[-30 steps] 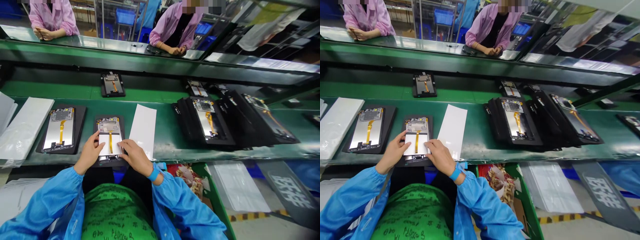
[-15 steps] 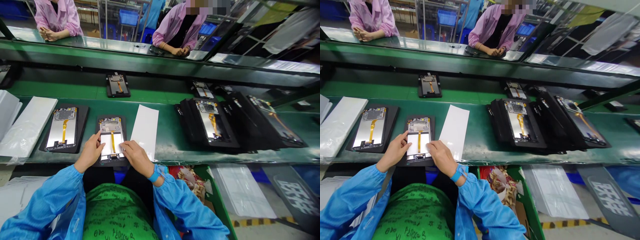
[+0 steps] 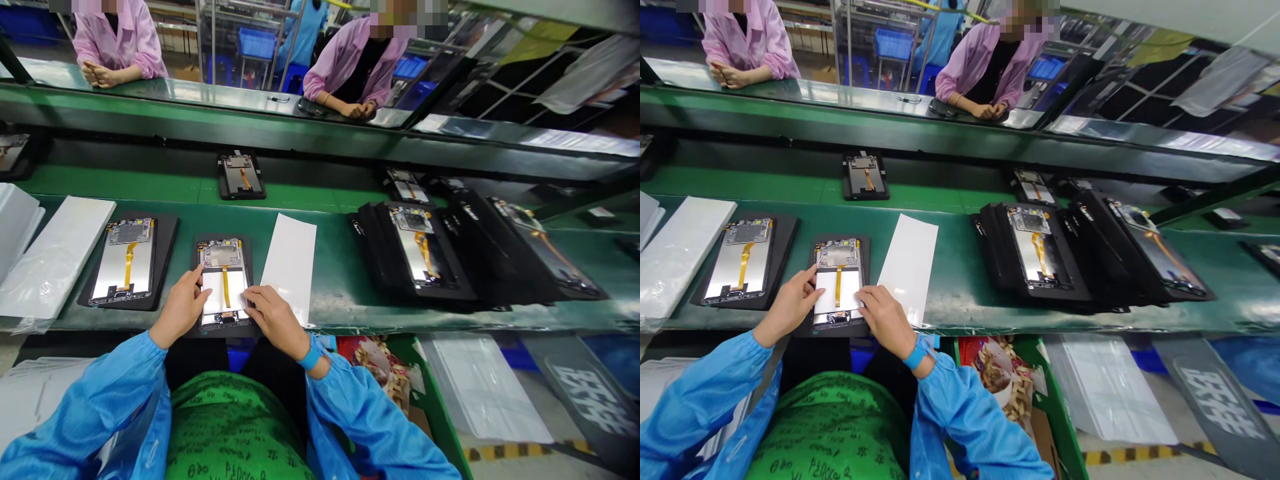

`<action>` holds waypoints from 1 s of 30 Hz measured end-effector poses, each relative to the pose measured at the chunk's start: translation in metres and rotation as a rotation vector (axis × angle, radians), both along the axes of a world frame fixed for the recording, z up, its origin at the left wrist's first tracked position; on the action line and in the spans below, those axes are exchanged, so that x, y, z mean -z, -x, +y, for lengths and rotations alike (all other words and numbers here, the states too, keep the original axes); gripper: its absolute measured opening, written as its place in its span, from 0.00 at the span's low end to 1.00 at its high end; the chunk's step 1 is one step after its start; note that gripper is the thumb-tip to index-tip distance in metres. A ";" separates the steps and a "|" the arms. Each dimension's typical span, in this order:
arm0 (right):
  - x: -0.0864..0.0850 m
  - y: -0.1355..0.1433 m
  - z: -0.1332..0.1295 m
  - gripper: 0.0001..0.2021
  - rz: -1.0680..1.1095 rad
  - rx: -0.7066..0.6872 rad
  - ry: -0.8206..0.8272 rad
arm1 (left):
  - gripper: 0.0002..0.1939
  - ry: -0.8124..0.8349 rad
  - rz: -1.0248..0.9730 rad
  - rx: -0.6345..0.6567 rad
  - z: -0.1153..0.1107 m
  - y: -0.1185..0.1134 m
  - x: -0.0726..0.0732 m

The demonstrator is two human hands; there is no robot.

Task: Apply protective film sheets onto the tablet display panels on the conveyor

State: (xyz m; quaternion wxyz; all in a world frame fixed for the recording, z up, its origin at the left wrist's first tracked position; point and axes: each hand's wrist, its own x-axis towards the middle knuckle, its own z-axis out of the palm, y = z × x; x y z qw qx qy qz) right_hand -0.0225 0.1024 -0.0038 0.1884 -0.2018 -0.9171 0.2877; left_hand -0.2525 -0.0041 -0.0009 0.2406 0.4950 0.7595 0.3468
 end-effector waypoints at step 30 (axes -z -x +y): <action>0.002 0.007 -0.005 0.11 -0.090 -0.006 -0.204 | 0.26 0.175 0.432 0.054 0.003 0.003 -0.002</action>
